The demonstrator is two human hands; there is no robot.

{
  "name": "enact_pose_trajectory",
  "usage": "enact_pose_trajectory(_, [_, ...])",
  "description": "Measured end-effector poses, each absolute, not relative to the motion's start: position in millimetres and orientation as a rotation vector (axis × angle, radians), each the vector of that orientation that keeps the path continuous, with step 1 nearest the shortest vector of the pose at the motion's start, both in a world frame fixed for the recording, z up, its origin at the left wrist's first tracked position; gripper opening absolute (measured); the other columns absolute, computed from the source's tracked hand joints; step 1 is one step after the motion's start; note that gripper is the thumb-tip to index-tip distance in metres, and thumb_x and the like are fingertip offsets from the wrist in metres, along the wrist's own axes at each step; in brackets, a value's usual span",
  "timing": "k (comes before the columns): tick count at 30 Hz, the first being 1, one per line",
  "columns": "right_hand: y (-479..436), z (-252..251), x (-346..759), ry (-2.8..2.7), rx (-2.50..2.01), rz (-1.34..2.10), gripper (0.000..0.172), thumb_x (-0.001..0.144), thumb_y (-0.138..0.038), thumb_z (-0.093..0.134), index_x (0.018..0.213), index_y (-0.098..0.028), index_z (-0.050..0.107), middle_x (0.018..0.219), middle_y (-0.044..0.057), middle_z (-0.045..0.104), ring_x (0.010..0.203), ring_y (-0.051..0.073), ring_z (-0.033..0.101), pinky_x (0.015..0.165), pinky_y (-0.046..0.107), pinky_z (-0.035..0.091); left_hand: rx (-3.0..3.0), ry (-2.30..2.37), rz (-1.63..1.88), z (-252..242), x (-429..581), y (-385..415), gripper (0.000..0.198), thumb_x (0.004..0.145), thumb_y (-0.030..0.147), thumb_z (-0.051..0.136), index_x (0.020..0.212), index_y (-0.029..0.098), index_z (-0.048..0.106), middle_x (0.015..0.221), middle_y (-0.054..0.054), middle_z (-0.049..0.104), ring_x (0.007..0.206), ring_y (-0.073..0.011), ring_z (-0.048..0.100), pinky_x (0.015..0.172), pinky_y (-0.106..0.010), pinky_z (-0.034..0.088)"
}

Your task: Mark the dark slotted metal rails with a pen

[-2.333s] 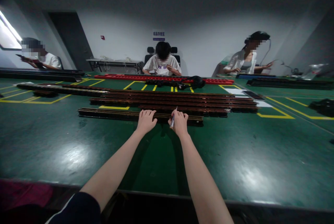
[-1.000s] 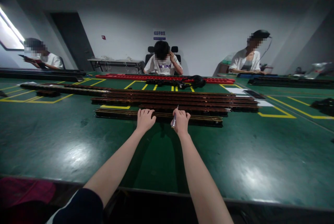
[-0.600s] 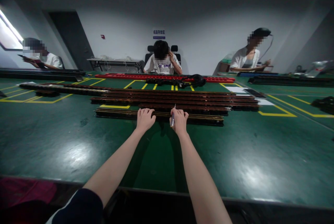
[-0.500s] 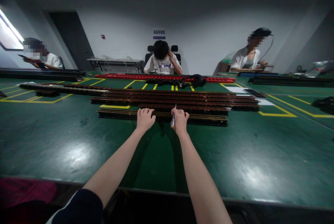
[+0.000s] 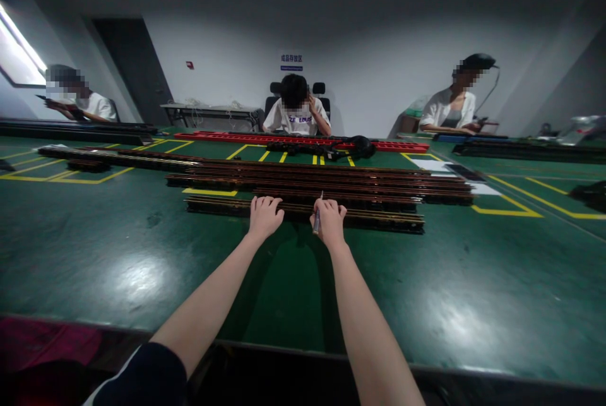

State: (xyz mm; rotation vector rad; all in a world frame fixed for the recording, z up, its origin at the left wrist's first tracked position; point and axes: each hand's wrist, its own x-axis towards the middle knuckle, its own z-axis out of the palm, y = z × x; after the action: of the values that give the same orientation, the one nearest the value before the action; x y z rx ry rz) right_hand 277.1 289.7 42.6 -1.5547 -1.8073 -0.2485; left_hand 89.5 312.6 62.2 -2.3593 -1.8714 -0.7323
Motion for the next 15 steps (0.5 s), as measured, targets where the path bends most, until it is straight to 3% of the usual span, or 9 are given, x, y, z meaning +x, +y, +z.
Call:
enact_pose_trajectory(5, [292.9, 41.5, 276.6, -1.704, -1.591, -0.283, 0.015, 0.068, -0.017, 0.055, 0.081, -0.023, 0.05, 0.097, 0.006, 0.067, 0.104, 0.029, 0.049, 0.084, 0.041, 0.026, -2.346, -1.86, -0.772, 58.8, 88.5, 315.2, 0.042, 0.09, 0.03, 0.039, 0.124, 0.019, 0.061, 0.126, -0.01, 0.062, 0.125, -0.027, 0.049, 0.118, -0.051, 0.024])
enact_pose_trajectory(11, [294.4, 40.5, 281.8, -1.644, -1.647, -0.269, 0.029, 0.056, -0.005, 0.047, 0.078, -0.023, 0.049, 0.097, 0.005, 0.068, 0.103, 0.029, 0.049, 0.081, 0.041, 0.026, -2.361, -1.861, -0.807, 56.4, 87.6, 317.7, 0.043, 0.09, 0.03, 0.038, 0.125, 0.018, 0.061, 0.126, -0.011, 0.062, 0.126, -0.0277, 0.049, 0.118, -0.053, 0.024])
enact_pose_trajectory(15, [292.0, 41.8, 284.5, -1.623, -1.603, -0.238, 0.025, 0.058, -0.005, 0.046, 0.077, -0.022, 0.047, 0.094, 0.004, 0.068, 0.1, 0.027, 0.05, 0.081, 0.041, 0.025, -2.376, -1.85, -0.804, 55.4, 87.7, 318.4, 0.044, 0.09, 0.03, 0.037, 0.124, 0.017, 0.061, 0.126, -0.011, 0.062, 0.125, -0.0277, 0.049, 0.119, -0.053, 0.021])
